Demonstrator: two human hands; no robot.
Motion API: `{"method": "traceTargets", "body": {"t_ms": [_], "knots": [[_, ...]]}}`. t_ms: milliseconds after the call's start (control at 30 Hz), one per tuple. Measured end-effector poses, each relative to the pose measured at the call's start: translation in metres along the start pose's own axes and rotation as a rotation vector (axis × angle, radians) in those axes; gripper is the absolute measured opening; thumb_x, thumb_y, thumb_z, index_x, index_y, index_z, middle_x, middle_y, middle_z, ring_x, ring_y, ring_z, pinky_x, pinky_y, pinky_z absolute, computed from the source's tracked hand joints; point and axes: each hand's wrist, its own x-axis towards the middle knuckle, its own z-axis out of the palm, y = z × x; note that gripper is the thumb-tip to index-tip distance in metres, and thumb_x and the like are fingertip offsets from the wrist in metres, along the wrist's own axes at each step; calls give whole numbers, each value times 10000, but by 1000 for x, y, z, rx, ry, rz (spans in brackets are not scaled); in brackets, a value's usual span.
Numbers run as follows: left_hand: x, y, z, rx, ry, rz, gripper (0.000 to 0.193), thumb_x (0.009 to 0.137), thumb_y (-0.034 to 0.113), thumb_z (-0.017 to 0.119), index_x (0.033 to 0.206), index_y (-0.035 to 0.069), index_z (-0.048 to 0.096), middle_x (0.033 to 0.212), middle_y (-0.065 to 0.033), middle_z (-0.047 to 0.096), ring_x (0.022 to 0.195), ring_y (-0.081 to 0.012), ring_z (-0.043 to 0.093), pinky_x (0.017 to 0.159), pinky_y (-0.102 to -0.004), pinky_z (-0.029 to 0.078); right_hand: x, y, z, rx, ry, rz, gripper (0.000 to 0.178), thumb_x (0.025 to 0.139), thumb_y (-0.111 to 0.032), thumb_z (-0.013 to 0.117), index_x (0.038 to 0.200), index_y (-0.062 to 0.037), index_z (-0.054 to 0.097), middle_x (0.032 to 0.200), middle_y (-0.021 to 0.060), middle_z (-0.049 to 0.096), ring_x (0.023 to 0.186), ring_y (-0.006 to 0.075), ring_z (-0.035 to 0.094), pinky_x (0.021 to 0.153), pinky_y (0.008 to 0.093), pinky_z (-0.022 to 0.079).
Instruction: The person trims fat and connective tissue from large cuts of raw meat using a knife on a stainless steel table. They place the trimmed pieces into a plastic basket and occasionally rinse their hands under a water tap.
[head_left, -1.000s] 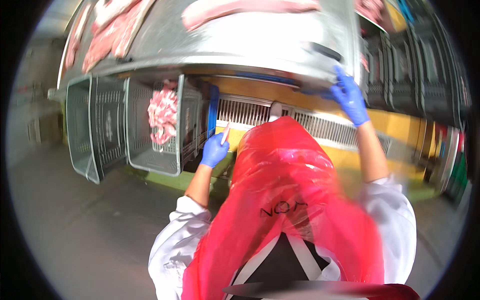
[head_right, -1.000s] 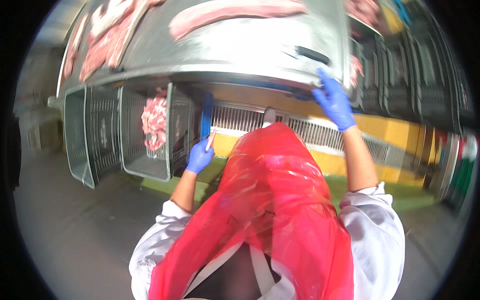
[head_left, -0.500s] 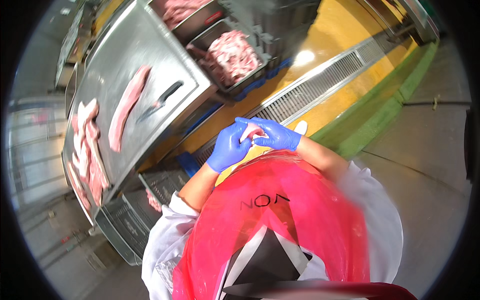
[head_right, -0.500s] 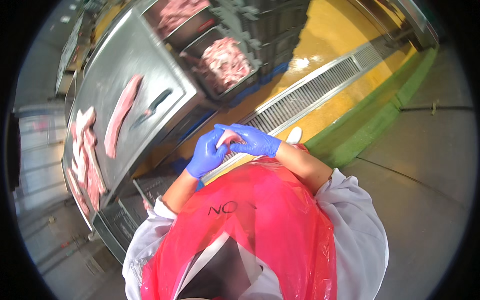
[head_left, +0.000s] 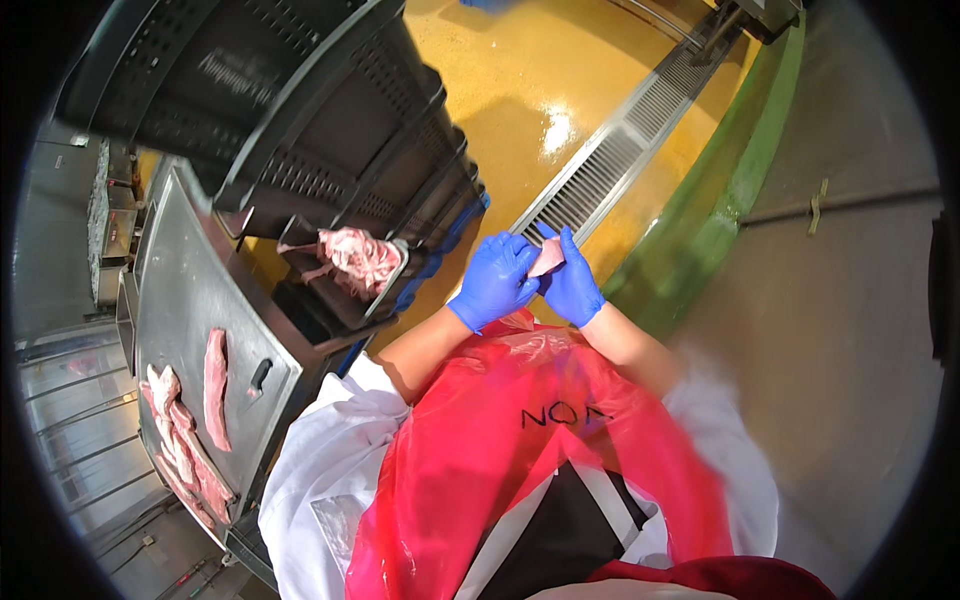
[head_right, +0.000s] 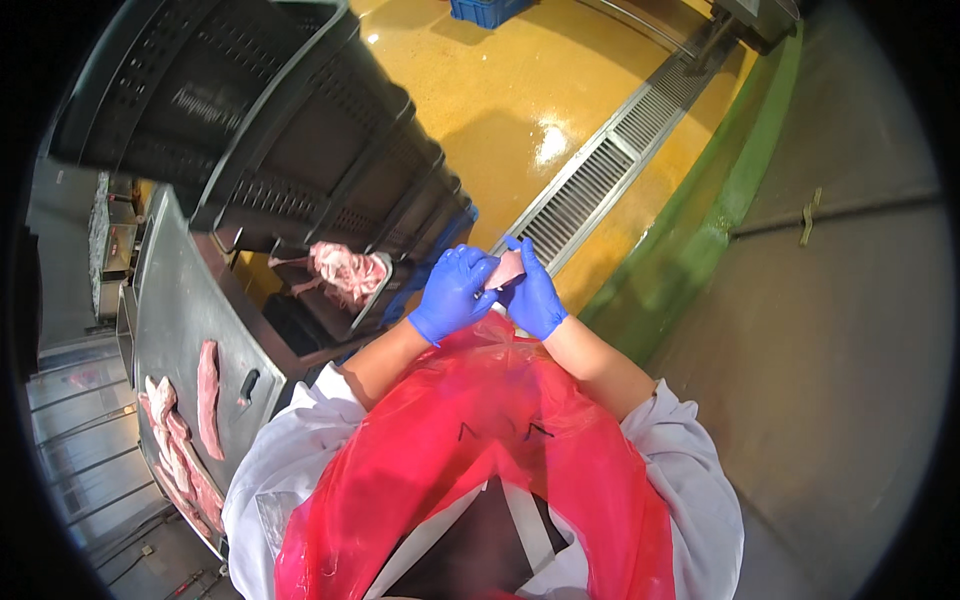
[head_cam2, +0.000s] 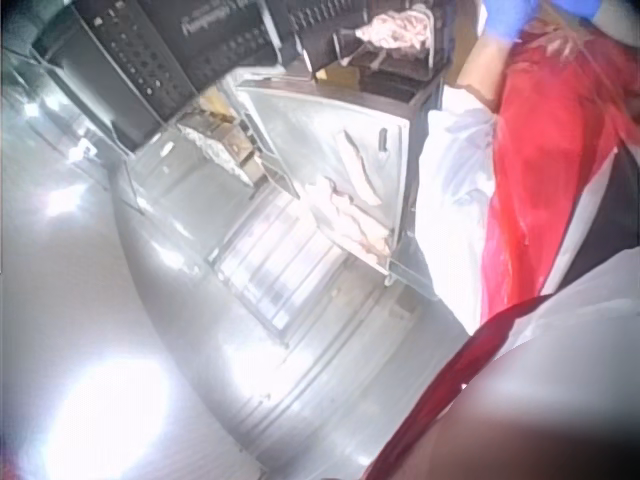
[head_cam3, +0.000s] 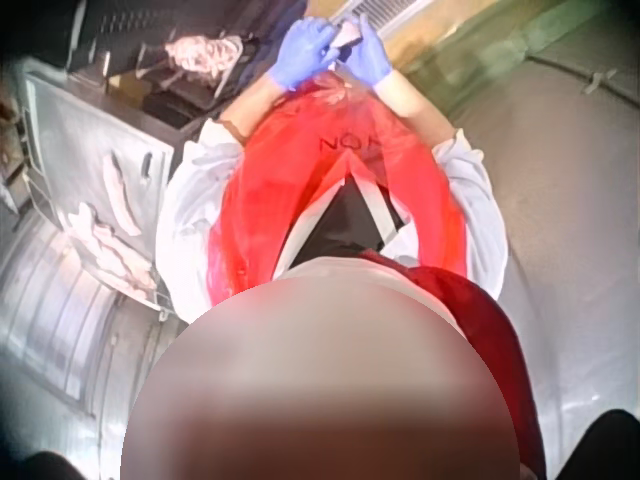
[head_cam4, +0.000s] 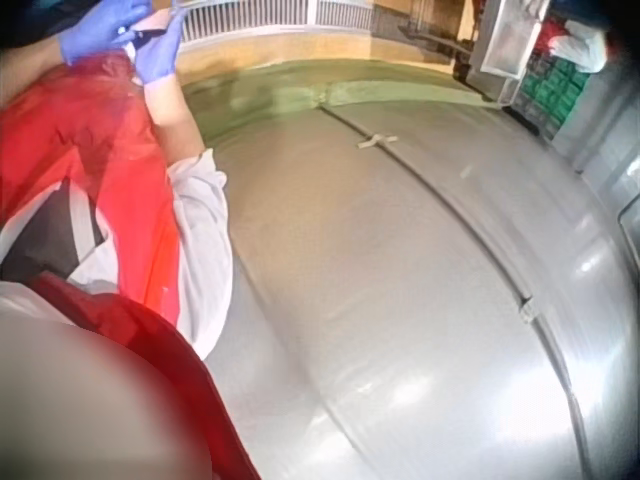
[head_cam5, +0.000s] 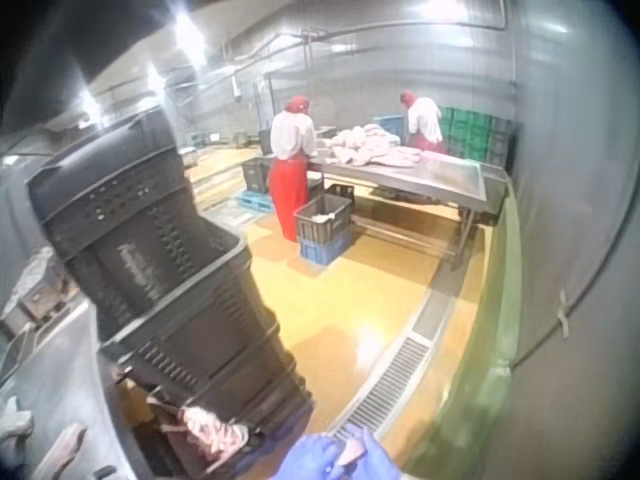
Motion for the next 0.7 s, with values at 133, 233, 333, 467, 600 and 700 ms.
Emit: {"method": "traceTargets", "body": {"t_ms": [133, 233, 333, 467, 600, 700], "knots": [[96, -39, 35, -201, 31, 31, 388, 714, 185, 711, 1064, 28, 659, 1003, -162, 632, 882, -375, 586, 779, -472, 459, 68, -73, -57, -124, 6, -168, 476, 1078, -417, 429, 1424, -96, 487, 1288, 109, 620, 1165, 267, 609, 1030, 431, 483], [186, -71, 77, -323, 97, 91, 299, 737, 187, 706, 989, 31, 666, 993, -170, 629, 881, -375, 587, 782, -478, 462, 91, -139, -51, -16, -176, -212, 416, 1085, -358, 389, 1391, -104, 512, 1347, 113, 589, 1233, 259, 577, 1057, 428, 467], [286, -85, 105, -244, -109, 195, 245, 779, 245, 710, 902, 41, 656, 997, -152, 624, 944, -367, 596, 813, -461, 472, 124, -212, -68, 209, -263, -298, 433, 1083, -362, 363, 1376, -87, 524, 1378, 130, 572, 1282, 255, 553, 1091, 426, 436], [403, -93, 129, -278, -296, 542, 323, 811, 298, 695, 1013, 46, 671, 1047, -149, 631, 1021, -361, 599, 871, -450, 482, 136, -312, -77, 149, -4, -466, 390, 1076, -329, 402, 1351, -90, 544, 1295, 121, 607, 1109, 217, 607, 922, 373, 512], [496, -145, 137, -375, -288, 449, 530, 840, 307, 668, 1299, 52, 601, 1209, -188, 637, 1138, -366, 603, 1006, -449, 483, 164, -390, -127, 272, 62, -472, 368, 1064, -236, 450, 1380, -65, 532, 1181, 129, 623, 903, 180, 596, 708, 294, 504], [532, -237, 158, -325, -309, 105, 523, 874, 329, 660, 1302, 35, 598, 1248, -198, 631, 1143, -373, 622, 995, -449, 506, 196, -434, -131, 337, 139, -423, 369, 1051, -173, 480, 1398, -54, 520, 1097, 121, 613, 860, 169, 583, 650, 257, 468]]}}
